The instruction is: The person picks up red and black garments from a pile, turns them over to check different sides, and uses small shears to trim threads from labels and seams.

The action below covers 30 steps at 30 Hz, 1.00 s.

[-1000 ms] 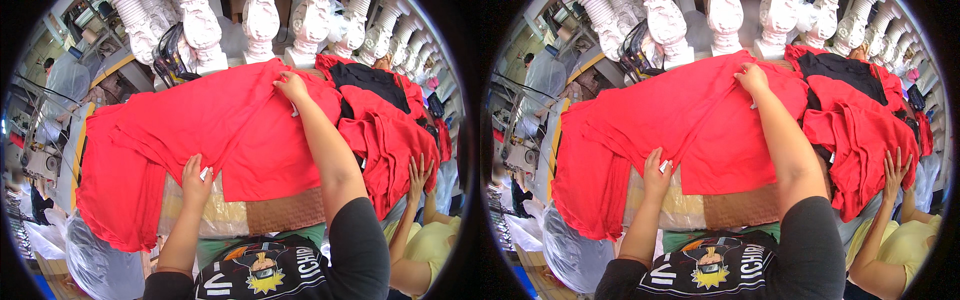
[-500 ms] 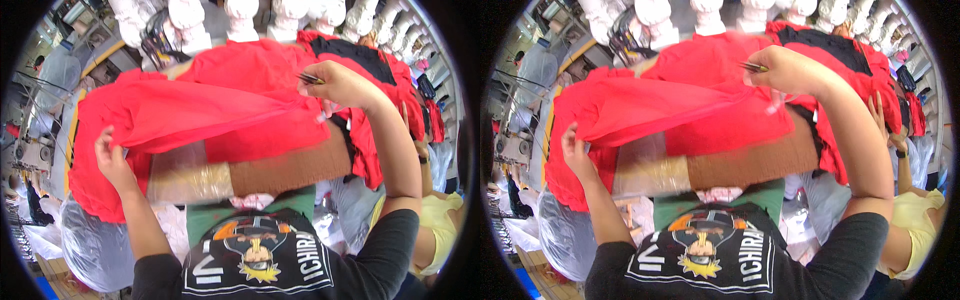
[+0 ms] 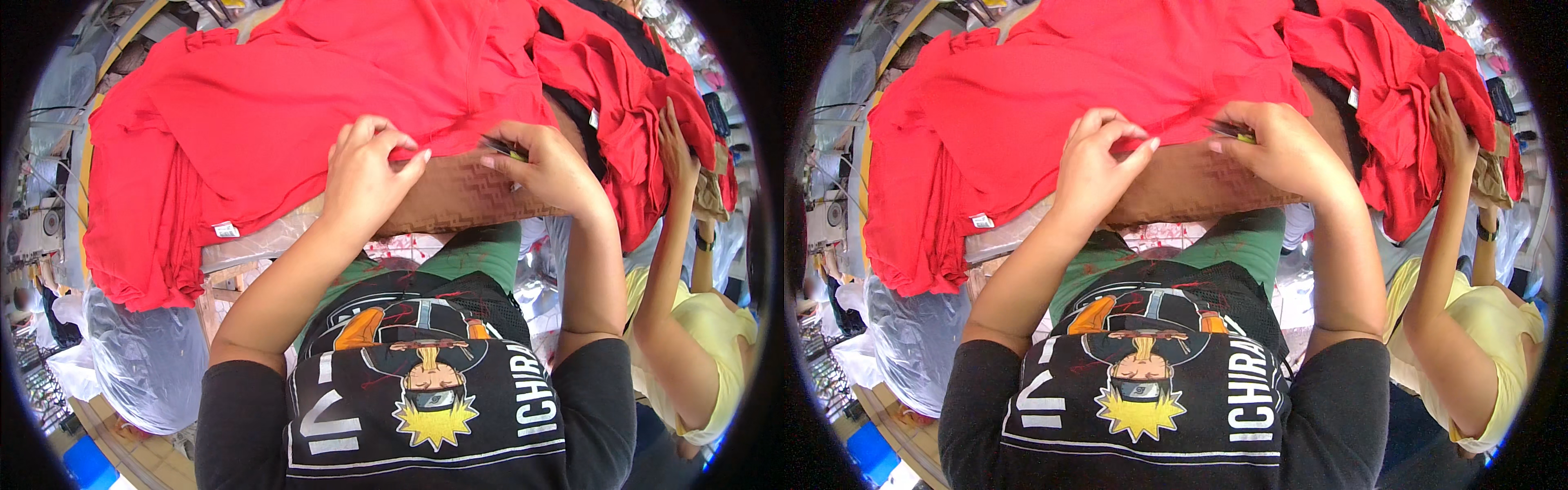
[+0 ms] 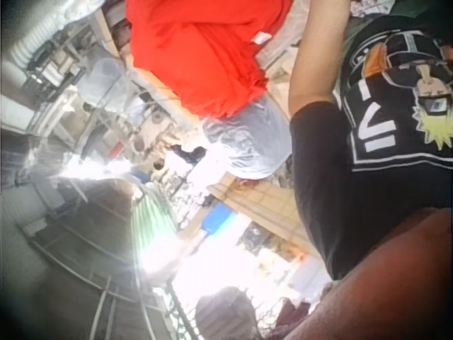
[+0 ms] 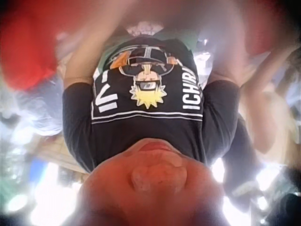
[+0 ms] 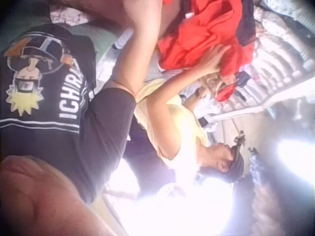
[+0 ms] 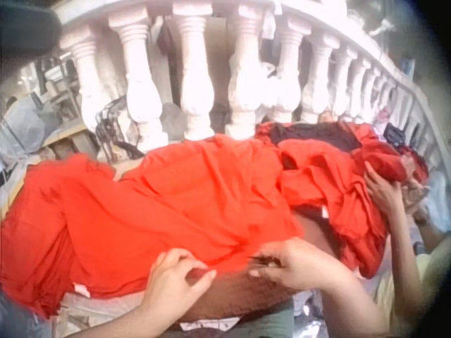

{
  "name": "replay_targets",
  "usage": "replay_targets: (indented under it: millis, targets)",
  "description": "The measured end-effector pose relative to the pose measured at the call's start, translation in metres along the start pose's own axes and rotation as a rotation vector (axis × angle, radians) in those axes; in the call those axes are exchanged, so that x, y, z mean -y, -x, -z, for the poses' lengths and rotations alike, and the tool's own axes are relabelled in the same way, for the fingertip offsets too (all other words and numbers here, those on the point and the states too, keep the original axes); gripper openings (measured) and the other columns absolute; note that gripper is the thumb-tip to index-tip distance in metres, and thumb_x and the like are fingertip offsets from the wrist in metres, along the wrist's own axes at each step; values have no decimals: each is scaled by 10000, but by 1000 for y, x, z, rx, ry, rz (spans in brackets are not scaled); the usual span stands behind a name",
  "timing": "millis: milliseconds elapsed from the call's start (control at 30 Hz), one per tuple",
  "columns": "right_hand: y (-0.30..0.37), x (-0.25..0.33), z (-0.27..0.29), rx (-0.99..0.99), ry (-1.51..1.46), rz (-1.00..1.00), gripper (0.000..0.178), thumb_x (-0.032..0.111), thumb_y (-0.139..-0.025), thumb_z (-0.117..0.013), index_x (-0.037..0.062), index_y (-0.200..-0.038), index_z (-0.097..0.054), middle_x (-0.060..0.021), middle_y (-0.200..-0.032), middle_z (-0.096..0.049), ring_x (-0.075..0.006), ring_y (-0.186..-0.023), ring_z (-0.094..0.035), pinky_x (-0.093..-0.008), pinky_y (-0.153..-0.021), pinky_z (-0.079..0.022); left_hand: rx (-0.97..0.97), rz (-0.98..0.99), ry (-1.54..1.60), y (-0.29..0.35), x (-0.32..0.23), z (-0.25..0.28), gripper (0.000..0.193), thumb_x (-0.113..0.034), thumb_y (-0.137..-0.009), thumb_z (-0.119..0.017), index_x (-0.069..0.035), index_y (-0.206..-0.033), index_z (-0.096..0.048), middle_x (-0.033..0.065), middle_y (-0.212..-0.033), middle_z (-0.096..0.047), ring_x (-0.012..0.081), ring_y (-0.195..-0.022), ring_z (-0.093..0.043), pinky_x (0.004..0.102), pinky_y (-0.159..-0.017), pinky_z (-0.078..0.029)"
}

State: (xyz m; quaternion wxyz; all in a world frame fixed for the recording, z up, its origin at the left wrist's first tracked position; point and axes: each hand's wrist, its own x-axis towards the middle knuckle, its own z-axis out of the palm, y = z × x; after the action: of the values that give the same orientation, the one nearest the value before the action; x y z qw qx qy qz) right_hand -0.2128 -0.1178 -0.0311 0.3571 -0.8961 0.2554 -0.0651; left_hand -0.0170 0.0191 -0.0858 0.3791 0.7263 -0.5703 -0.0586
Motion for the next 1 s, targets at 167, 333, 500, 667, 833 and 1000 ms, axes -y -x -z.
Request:
replay_targets:
  millis: [167, 333, 500, 667, 833, 1000]
  targets:
    - [3, 9, -14, -189, 13, -108, 310, 195, -837, -672, 26, -1077, -573, -160, -832, -640, -353, -801, -632, -397, -705, -489, -37, -43, -159, -11, 0, -27, 186, -270, -733, -766, -119, -839, -744, 20, -925, -581, 221, -918, -548, 374, -795, -414]
    - [-5, -10, -47, -433, 53, 151, 227, 143, -840, -648, 52, -1038, -585, -131, -936, -624, -342, -841, -627, -410, -701, -501, -45, -58, -25, -6, 0, -28, 126, -169, -756, -748, -112, -868, -750, 13, -937, -627, 199, -907, -564, 359, -801, -429]
    - [-7, -12, -63, -473, 97, 184, 176, 105, -808, -662, 54, -968, -609, -105, -904, -615, -311, -826, -628, -387, -667, -509, -1, -17, 112, 2, -4, -17, 128, -113, -777, -731, -92, -902, -749, 25, -967, -669, 191, -920, -588, 319, -818, -452]
    - [-12, -10, -70, -500, 122, 246, 177, 98, -791, -672, 64, -957, -618, -91, -884, -612, -292, -809, -632, -374, -655, -514, 16, -8, 135, 2, -2, -16, 125, -97, -779, -731, -84, -902, -747, 30, -960, -672, 179, -915, -589, 308, -818, -454]
    - [-13, -5, -69, -510, 116, 270, 174, 101, -793, -671, 64, -955, -620, -88, -869, -608, -276, -802, -637, -367, -649, -519, 40, -6, 143, 1, -9, -13, 132, -86, -774, -732, -84, -905, -747, 29, -985, -662, 176, -924, -582, 309, -832, -448]
    - [-12, -2, -60, -580, 125, 280, 169, 80, -802, -660, 56, -966, -623, -94, -885, -619, -289, -814, -640, -363, -665, -521, 208, -227, 212, -7, -19, 20, 134, -127, -751, -759, -104, -883, -757, 63, -1011, -640, 231, -984, -565, 343, -889, -429]
